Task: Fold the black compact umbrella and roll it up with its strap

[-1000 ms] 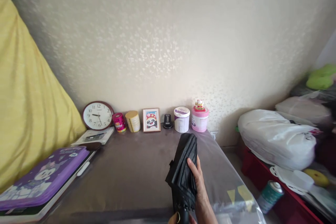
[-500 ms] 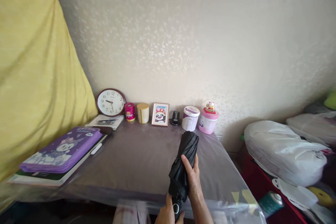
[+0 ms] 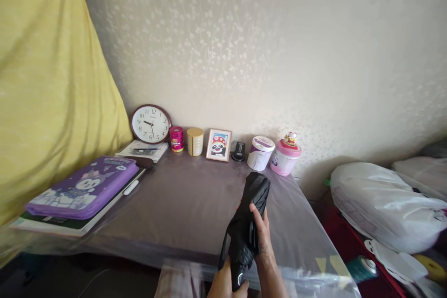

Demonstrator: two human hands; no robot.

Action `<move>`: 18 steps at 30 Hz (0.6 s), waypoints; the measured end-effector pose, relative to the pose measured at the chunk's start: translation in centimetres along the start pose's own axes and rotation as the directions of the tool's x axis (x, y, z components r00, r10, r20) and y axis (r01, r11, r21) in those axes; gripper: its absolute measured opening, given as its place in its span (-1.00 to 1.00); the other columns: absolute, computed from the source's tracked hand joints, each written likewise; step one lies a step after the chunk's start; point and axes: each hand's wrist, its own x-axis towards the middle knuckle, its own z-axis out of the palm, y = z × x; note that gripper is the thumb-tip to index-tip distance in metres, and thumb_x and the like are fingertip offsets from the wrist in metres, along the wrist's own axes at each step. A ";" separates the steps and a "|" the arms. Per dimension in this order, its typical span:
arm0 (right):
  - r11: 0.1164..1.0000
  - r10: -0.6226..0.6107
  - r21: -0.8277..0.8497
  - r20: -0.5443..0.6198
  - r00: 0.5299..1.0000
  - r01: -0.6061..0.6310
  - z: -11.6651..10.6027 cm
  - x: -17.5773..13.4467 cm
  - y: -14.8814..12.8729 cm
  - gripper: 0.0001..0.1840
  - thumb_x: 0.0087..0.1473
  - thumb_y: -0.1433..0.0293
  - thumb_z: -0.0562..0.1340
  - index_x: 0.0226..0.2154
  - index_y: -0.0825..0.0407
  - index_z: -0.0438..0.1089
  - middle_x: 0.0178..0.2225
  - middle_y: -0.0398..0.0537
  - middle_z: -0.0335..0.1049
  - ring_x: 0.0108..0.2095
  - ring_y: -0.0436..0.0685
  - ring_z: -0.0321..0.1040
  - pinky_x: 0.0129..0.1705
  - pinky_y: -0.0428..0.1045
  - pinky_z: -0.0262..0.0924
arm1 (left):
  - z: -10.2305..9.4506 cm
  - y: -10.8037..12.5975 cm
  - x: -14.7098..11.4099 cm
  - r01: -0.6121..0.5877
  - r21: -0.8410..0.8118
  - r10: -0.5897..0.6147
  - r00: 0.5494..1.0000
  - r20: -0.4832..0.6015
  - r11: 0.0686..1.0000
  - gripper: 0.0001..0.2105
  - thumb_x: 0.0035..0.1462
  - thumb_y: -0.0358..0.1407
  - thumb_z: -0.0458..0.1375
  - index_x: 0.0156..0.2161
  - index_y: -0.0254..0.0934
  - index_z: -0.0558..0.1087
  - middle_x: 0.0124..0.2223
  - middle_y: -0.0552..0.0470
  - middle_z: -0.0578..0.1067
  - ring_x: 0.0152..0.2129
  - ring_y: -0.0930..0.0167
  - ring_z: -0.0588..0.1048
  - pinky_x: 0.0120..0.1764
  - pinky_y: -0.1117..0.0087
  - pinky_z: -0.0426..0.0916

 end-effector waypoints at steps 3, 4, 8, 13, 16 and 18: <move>1.000 -0.012 -0.017 -0.018 1.000 0.011 0.4 0.5 0.4 -0.27 -0.14 0.13 0.30 0.09 -0.04 0.16 -0.29 -0.14 0.46 -0.33 0.13 0.40 -0.26 -0.02 0.29 | -0.3 -0.6 0.7 -0.027 0.321 0.044 0.998 -0.047 0.947 -0.49 -0.03 -0.31 0.11 0.07 -0.41 0.22 -0.19 -0.21 0.50 -0.18 0.21 0.46 -0.14 0.38 0.24; 1.000 -0.013 -0.020 -0.030 0.999 0.012 0.6 0.5 0.4 -0.25 -0.16 0.12 0.31 0.09 -0.04 0.16 -0.31 -0.16 0.46 -0.35 0.12 0.40 -0.27 -0.02 0.29 | -0.5 -0.7 0.8 -0.008 0.396 0.027 0.999 -0.044 0.918 -0.47 0.00 -0.32 0.08 0.11 -0.45 0.17 -0.17 -0.24 0.50 -0.17 0.20 0.46 -0.13 0.37 0.24; 1.000 0.003 -0.017 -0.077 0.997 -0.004 1.1 0.6 0.4 -0.22 -0.22 0.11 0.33 0.08 -0.05 0.18 -0.31 -0.18 0.46 -0.36 0.10 0.39 -0.31 -0.05 0.29 | -0.8 -0.4 0.9 0.063 0.562 -0.028 0.997 -0.071 0.824 -0.48 0.06 -0.33 0.03 0.14 -0.47 0.14 -0.18 -0.27 0.51 -0.19 0.20 0.48 -0.17 0.35 0.26; 0.999 0.025 0.025 -0.085 0.996 -0.023 0.9 0.3 0.2 -0.19 -0.24 0.10 0.32 0.09 -0.02 0.17 -0.30 -0.15 0.46 -0.37 0.11 0.39 -0.34 -0.04 0.29 | -0.6 -0.2 0.3 0.101 0.569 -0.020 0.989 -0.145 0.816 -0.48 0.04 -0.32 0.05 0.13 -0.45 0.16 -0.23 -0.28 0.52 -0.24 0.14 0.49 -0.21 0.29 0.27; 1.000 0.006 0.013 -0.087 0.996 -0.005 0.4 0.0 0.0 -0.22 -0.21 0.11 0.32 0.08 -0.04 0.17 -0.34 -0.19 0.45 -0.41 0.09 0.39 -0.37 -0.05 0.29 | -0.7 0.1 -0.2 0.027 0.528 0.034 0.994 -0.105 0.849 -0.45 0.00 -0.29 0.07 0.11 -0.48 0.15 -0.19 -0.32 0.50 -0.22 0.13 0.47 -0.21 0.29 0.27; 1.000 -0.007 -0.004 -0.089 0.996 0.007 0.0 -0.3 -0.3 -0.26 -0.20 0.12 0.31 0.06 -0.04 0.18 -0.38 -0.20 0.45 -0.45 0.08 0.38 -0.38 -0.04 0.29 | -1.0 0.8 -0.8 -0.047 0.451 0.087 0.994 -0.068 0.891 -0.43 -0.05 -0.25 0.11 0.09 -0.42 0.15 -0.19 -0.24 0.50 -0.22 0.18 0.47 -0.22 0.34 0.28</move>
